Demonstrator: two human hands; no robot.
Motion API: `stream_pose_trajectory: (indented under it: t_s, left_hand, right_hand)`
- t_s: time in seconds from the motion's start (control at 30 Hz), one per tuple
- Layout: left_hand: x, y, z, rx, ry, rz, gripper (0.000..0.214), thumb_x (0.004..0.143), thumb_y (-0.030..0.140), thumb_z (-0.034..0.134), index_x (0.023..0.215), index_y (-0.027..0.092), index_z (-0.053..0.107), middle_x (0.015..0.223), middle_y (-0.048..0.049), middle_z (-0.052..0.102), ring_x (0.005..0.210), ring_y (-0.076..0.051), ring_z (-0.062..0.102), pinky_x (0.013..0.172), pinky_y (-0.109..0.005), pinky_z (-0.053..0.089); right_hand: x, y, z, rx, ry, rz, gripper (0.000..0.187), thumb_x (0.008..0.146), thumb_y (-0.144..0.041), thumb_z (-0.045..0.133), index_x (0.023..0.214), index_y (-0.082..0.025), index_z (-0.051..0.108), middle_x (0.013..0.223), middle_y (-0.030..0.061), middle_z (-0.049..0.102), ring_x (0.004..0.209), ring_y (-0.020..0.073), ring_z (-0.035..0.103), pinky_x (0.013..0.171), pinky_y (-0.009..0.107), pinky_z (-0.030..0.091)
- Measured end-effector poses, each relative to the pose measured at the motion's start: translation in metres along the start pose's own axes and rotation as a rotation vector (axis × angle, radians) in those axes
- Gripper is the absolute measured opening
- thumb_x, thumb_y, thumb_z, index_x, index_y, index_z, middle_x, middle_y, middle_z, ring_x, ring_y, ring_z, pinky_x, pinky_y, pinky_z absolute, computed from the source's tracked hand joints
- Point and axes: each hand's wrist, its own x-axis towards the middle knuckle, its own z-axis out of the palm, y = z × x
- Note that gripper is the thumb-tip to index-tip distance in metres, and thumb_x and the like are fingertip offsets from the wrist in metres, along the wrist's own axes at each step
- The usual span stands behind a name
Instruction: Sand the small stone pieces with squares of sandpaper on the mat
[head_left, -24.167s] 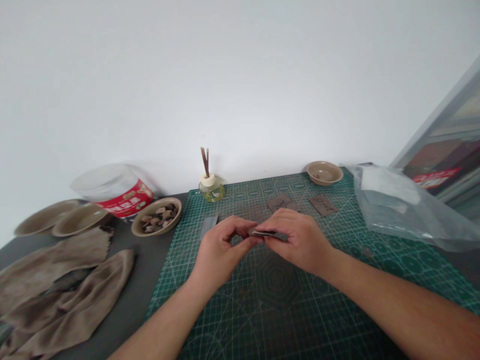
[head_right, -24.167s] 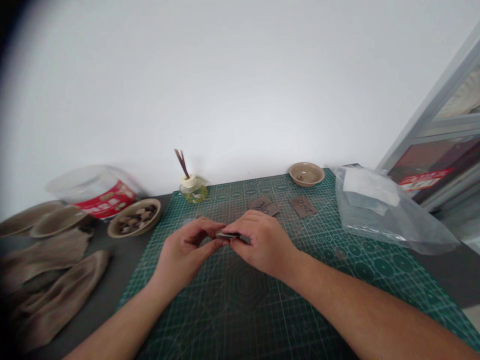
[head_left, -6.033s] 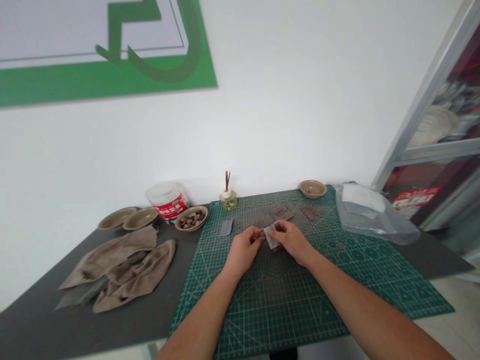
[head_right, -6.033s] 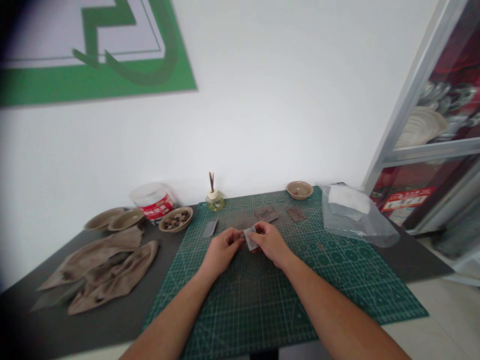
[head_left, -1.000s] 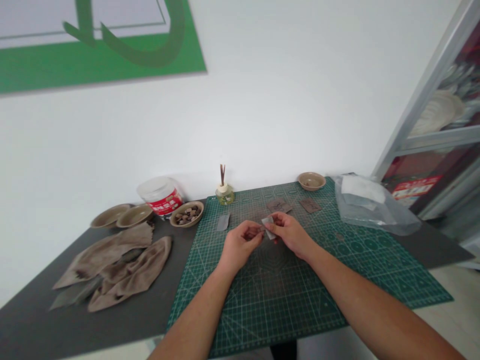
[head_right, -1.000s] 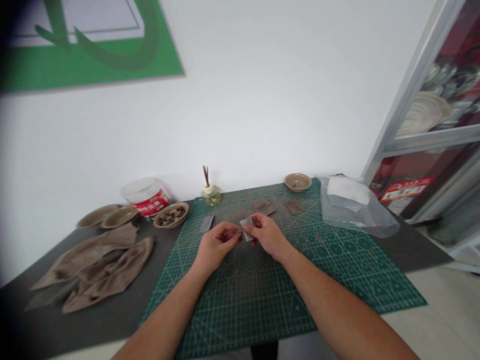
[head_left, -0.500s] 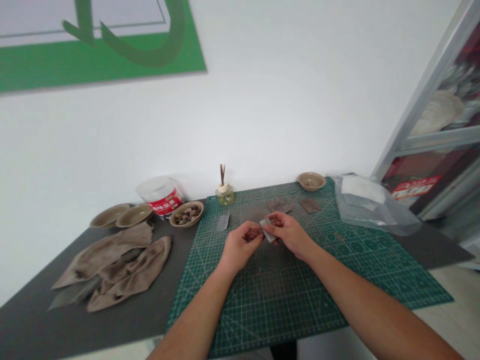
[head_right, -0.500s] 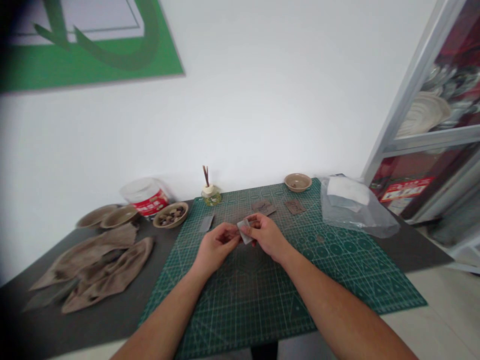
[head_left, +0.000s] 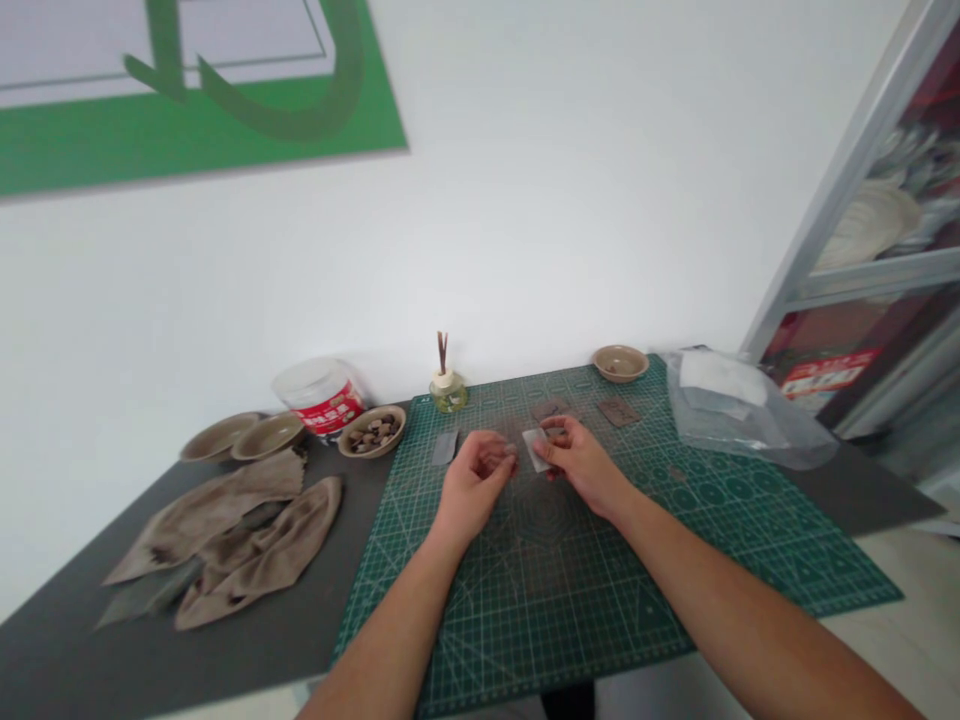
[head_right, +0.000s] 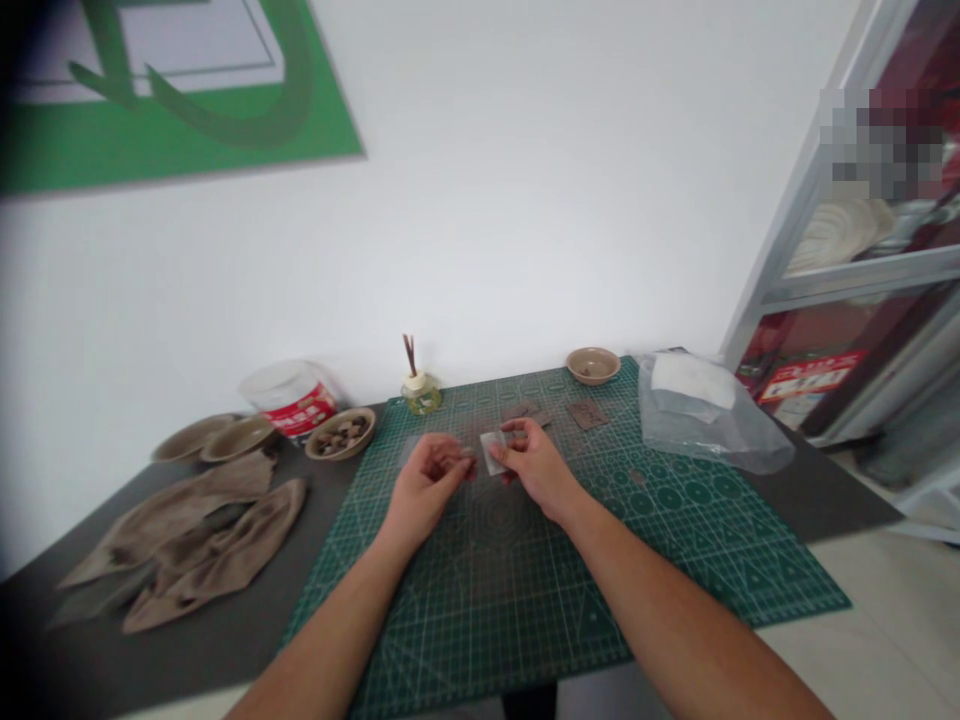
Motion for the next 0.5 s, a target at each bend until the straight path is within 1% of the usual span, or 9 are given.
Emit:
stream_pose_trajectory:
  t_s: [0.17,0.27,0.33,0.4,0.5]
  left_hand:
    - [0.0015,-0.0032,0.0032,-0.010,-0.049,-0.023,0.021,0.080,0.022,0.066,0.100,0.017,0.065,0.082,-0.0033,0.070,0.073,-0.015,0.067,0.071,-0.027,0.053]
    - [0.0004,-0.0021,0.0053,0.005,-0.079,-0.043,0.025,0.079,0.021,0.065,0.104,0.017,0.063,0.079,-0.0029,0.071,0.073,-0.016,0.068,0.071,-0.028,0.054]
    - [-0.0008,-0.0007,0.0058,0.041,-0.092,-0.051,0.018,0.080,0.023,0.064,0.097,0.016,0.063,0.075,-0.0017,0.070,0.069,-0.015,0.066,0.067,-0.027,0.052]
    - [-0.0020,0.0006,0.0056,0.097,-0.093,-0.049,0.009,0.079,0.023,0.065,0.084,0.016,0.064,0.069,0.0003,0.066,0.064,-0.013,0.061,0.061,-0.024,0.047]
    - [-0.0030,0.0015,0.0047,0.183,-0.080,-0.029,0.007,0.074,0.018,0.068,0.071,0.016,0.062,0.063,0.0036,0.059,0.059,-0.010,0.053,0.056,-0.021,0.039]
  right_hand:
    - [-0.0015,-0.0010,0.0021,-0.014,-0.028,-0.054,0.049,0.072,-0.040,0.079,0.108,-0.026,0.049,0.068,-0.0051,0.059,0.056,0.0131,0.055,0.051,0.025,0.044]
    - [-0.0023,-0.0012,0.0034,-0.016,-0.043,-0.084,0.047,0.074,-0.040,0.078,0.108,-0.025,0.048,0.069,-0.0049,0.060,0.056,0.0126,0.055,0.050,0.024,0.043]
    - [-0.0032,-0.0010,0.0051,-0.010,-0.074,-0.096,0.047,0.075,-0.038,0.077,0.109,-0.025,0.048,0.070,-0.0050,0.061,0.056,0.0126,0.055,0.050,0.024,0.043]
    - [-0.0040,-0.0005,0.0070,-0.015,-0.111,-0.099,0.047,0.075,-0.037,0.077,0.110,-0.024,0.049,0.070,-0.0052,0.060,0.056,0.0124,0.055,0.050,0.024,0.044]
    - [-0.0046,0.0012,0.0089,-0.063,-0.138,-0.099,0.045,0.075,-0.037,0.077,0.109,-0.023,0.051,0.070,-0.0051,0.059,0.055,0.0119,0.054,0.050,0.024,0.044]
